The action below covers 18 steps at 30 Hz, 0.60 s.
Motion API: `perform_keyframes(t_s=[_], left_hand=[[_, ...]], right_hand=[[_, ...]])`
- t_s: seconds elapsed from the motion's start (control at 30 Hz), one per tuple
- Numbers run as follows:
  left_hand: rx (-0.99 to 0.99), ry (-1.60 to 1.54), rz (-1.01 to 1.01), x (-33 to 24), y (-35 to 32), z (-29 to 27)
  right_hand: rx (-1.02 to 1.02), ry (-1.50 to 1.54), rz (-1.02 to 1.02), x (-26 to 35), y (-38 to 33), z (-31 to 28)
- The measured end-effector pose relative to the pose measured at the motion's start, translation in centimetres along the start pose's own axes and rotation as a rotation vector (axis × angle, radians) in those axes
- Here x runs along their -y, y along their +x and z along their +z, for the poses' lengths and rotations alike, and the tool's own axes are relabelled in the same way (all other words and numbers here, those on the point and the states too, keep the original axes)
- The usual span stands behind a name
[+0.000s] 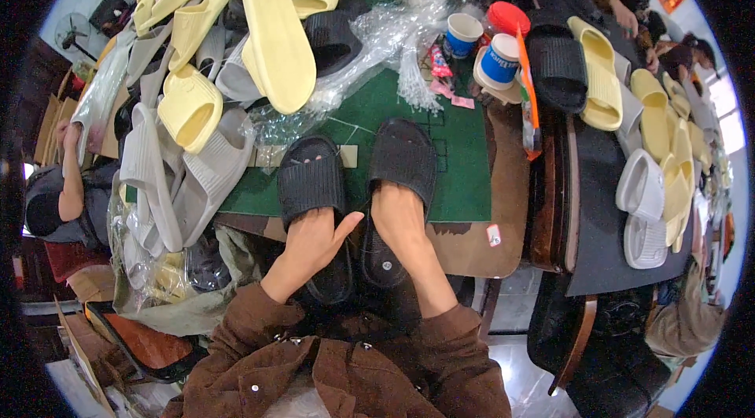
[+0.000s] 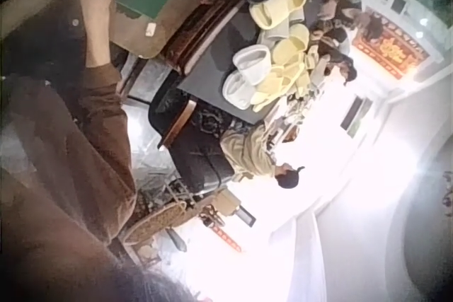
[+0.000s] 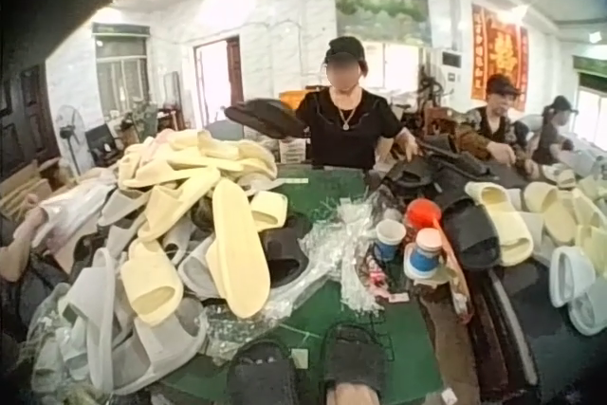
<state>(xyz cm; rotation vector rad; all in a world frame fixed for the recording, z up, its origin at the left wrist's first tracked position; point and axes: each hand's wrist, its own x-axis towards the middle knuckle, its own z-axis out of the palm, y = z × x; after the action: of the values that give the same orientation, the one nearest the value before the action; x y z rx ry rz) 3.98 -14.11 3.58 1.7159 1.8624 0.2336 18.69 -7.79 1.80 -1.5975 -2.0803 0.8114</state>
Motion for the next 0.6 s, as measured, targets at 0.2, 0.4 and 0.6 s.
perform_keyframes(t_s=[0.2, 0.4, 0.6], left_hand=[[-0.314, 0.059, 0.372, 1.2, 3.2, 0.6], [-0.271, 0.028, 0.389, 0.3, 4.7, 0.7], [-0.340, 0.011, 0.340, -0.2, 5.7, 1.5]], right_hand=[[-0.307, -0.263, -0.421, -1.4, 3.1, 0.8], [-0.202, -0.257, -0.534, -1.7, 5.0, 0.4], [-0.205, -0.207, -0.503, -2.2, 6.2, 0.9]])
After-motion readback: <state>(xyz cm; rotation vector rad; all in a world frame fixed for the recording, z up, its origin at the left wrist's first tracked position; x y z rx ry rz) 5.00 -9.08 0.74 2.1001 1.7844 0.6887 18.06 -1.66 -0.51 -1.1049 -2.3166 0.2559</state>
